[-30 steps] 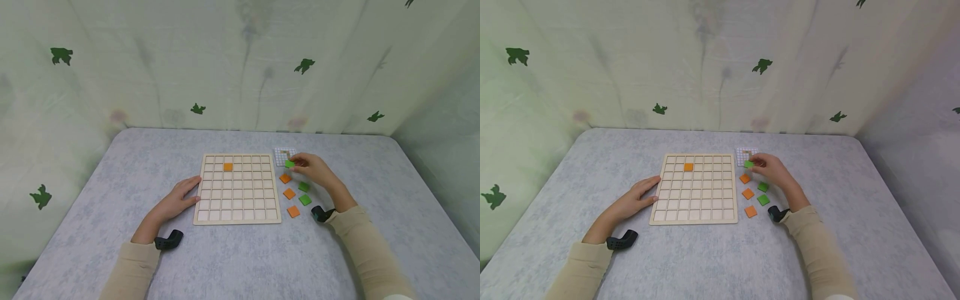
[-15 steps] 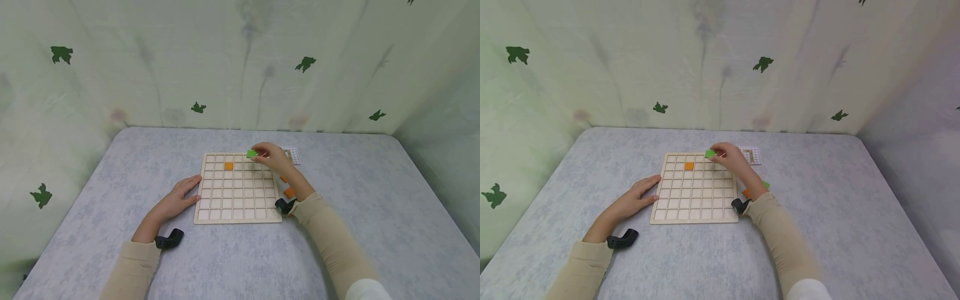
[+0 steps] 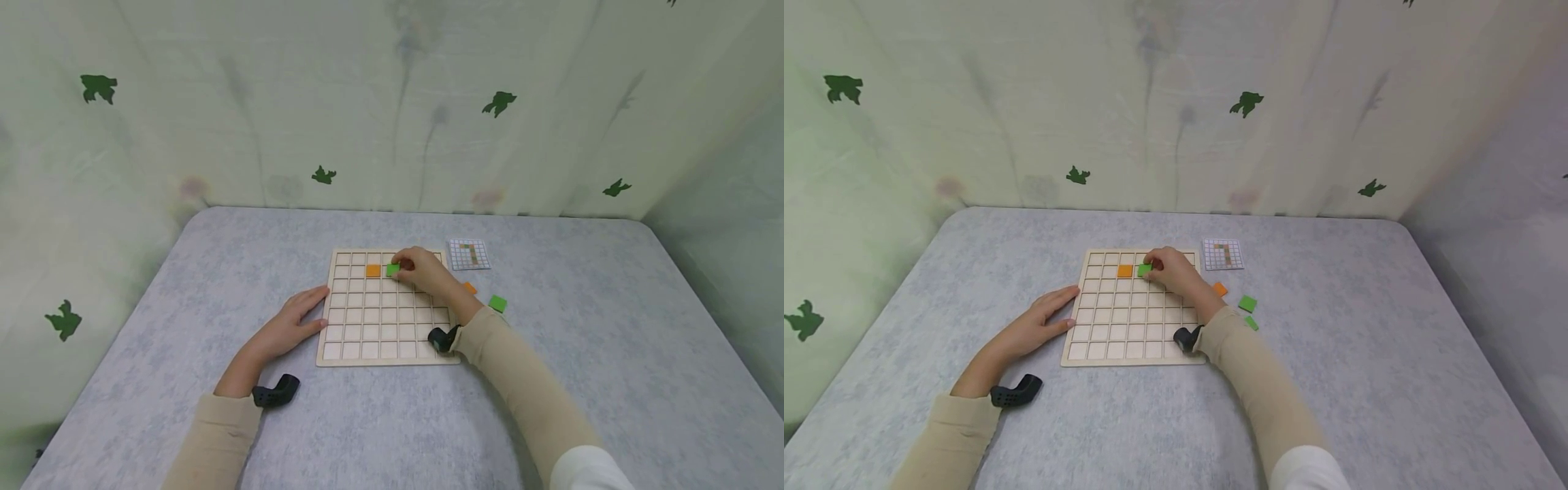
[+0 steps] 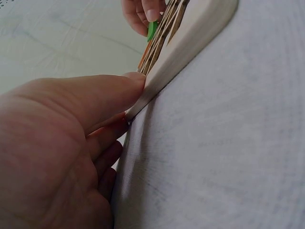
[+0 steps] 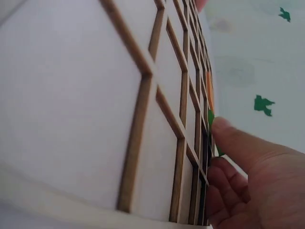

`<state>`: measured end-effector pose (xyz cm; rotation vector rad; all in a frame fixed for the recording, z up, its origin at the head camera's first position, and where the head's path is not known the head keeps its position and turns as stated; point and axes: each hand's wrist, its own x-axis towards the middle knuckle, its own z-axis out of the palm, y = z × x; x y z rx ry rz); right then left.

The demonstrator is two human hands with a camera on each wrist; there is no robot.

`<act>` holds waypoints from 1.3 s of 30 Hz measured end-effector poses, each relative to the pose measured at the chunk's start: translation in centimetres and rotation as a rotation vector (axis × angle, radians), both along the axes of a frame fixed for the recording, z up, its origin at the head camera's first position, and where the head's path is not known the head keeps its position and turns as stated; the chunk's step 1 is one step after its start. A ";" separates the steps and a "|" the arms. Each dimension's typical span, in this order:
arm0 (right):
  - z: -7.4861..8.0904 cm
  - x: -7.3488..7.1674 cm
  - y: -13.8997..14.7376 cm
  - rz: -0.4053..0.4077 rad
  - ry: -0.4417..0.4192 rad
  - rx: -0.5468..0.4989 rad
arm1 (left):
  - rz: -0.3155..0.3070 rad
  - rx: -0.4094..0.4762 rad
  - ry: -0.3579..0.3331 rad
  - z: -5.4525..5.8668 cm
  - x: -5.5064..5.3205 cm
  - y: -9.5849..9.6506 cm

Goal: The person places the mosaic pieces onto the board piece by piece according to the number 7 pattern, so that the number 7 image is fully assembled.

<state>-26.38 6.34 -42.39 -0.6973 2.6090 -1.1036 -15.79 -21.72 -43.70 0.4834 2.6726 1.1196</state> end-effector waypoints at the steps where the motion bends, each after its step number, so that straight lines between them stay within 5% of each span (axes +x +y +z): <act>1: 0.1 0.0 -0.1 0.006 0.004 0.017 | 0.000 0.001 0.002 0.0 0.0 0.0; 13: 1.6 0.6 0.6 0.010 -0.007 0.053 | -0.011 0.001 0.027 -0.2 0.1 0.0; 23: 4.4 3.1 6.8 -0.046 0.088 -0.079 | -0.012 -0.004 0.025 -0.1 0.0 0.1; 34: 1.2 4.9 12.0 -0.073 -0.066 0.004 | -0.017 -0.005 0.029 -0.2 -0.1 -0.1; 39: 0.4 4.7 12.6 -0.029 -0.030 0.039 | -0.021 0.008 0.029 -0.3 -0.1 -0.2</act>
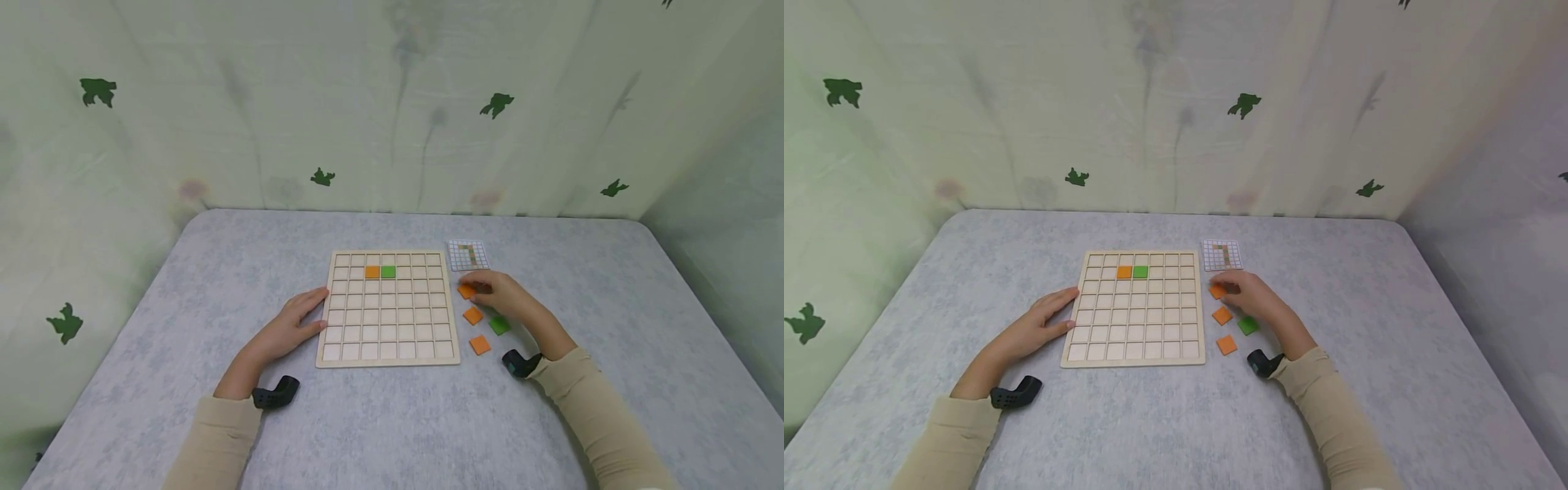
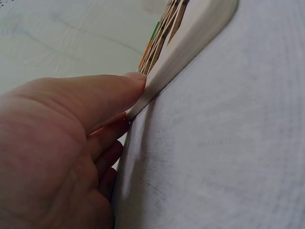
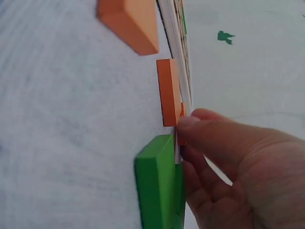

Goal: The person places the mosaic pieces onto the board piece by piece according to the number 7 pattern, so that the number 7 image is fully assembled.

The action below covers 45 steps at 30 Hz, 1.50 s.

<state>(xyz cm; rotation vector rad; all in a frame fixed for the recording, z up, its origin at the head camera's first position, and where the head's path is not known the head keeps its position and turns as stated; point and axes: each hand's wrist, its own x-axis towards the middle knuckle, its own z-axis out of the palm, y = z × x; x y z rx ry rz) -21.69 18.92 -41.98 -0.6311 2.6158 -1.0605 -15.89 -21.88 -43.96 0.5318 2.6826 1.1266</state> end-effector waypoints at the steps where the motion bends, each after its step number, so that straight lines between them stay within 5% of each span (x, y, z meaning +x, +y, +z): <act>1: -0.1 0.0 0.0 -0.006 0.014 0.016 | -0.001 0.004 0.000 0.0 0.0 0.0; 9: 0.6 -0.5 -0.4 -0.038 0.029 0.070 | 0.004 0.008 -0.010 0.0 0.1 0.0; 20: 3.3 -2.0 -5.1 0.025 0.154 -0.094 | -0.003 0.015 -0.006 0.2 0.2 0.0; 29: 1.7 -3.9 -9.2 0.022 0.097 -0.144 | -0.003 0.015 -0.007 0.4 0.3 0.2; 35: 0.2 -4.5 -10.1 -0.017 0.042 -0.060 | -0.002 0.016 -0.014 0.4 0.3 0.2; 45: -0.2 -5.0 -10.6 0.057 0.079 0.052 | -0.007 0.018 -0.011 0.3 0.2 0.2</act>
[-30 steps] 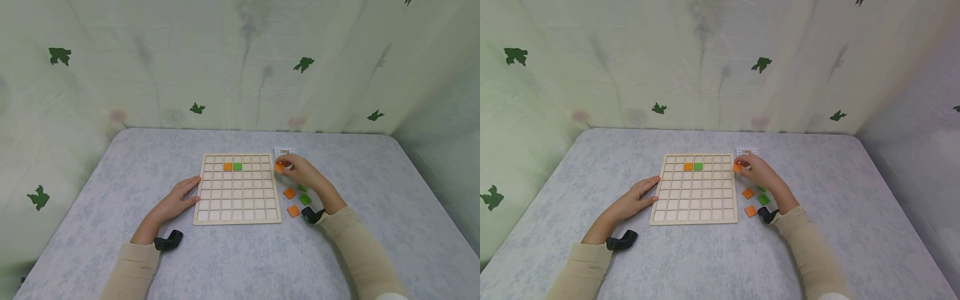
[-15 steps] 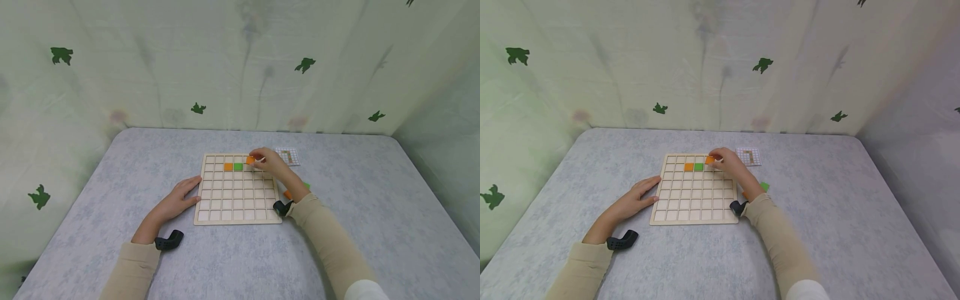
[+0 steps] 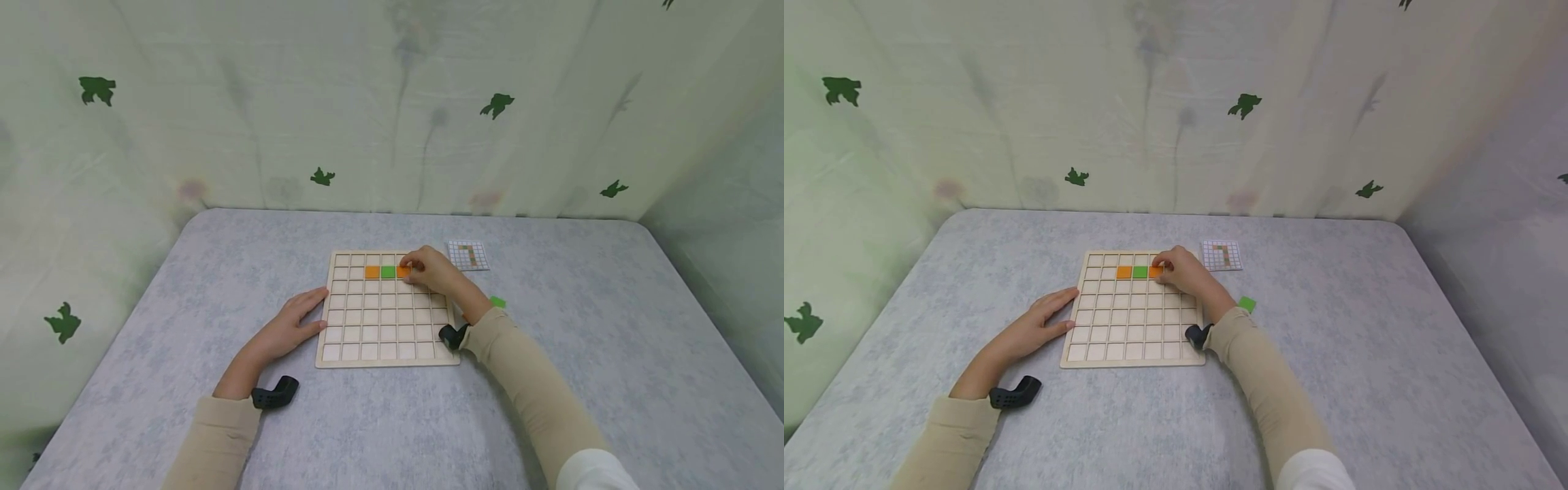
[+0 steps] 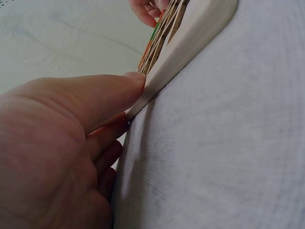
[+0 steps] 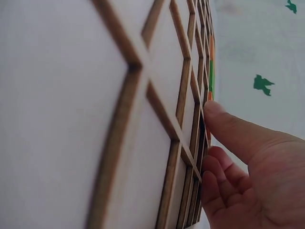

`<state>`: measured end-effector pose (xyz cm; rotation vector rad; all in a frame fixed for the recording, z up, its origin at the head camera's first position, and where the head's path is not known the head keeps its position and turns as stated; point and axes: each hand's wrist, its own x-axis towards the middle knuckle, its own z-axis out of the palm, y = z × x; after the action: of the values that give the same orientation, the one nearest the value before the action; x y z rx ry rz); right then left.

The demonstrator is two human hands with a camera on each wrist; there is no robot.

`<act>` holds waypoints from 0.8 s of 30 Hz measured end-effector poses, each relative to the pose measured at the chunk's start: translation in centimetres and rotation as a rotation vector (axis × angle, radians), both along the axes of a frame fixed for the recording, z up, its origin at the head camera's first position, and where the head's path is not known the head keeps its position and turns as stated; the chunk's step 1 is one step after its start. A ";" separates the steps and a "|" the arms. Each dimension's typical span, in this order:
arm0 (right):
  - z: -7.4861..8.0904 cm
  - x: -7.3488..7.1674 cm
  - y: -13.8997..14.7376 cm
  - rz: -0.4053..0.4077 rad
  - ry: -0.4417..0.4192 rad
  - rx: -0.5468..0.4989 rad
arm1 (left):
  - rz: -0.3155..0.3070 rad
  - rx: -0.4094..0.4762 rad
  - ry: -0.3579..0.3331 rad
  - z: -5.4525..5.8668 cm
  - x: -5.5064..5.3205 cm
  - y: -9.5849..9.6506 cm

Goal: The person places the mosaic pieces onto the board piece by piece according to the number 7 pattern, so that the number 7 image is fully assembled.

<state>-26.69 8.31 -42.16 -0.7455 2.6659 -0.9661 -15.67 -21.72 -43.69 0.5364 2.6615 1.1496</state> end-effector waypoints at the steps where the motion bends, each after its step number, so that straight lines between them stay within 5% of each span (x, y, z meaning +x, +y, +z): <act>1: 0.1 0.0 0.0 0.001 -0.007 0.005 | 0.001 -0.001 0.001 0.0 0.0 0.0; 8: 1.4 0.7 0.9 -0.028 -0.063 -0.049 | 0.000 -0.010 0.015 -0.1 -0.1 -0.1; 16: 4.1 3.2 5.5 -0.056 0.043 -0.171 | 0.010 -0.003 -0.004 0.1 -0.1 0.0; 24: 2.8 5.9 11.3 -0.149 0.053 -0.105 | 0.006 -0.003 -0.002 -0.1 -0.1 0.0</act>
<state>-20.78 19.64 -39.38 -0.6071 2.7671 -1.1463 -15.79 -21.74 -43.79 0.5270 2.6641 1.1473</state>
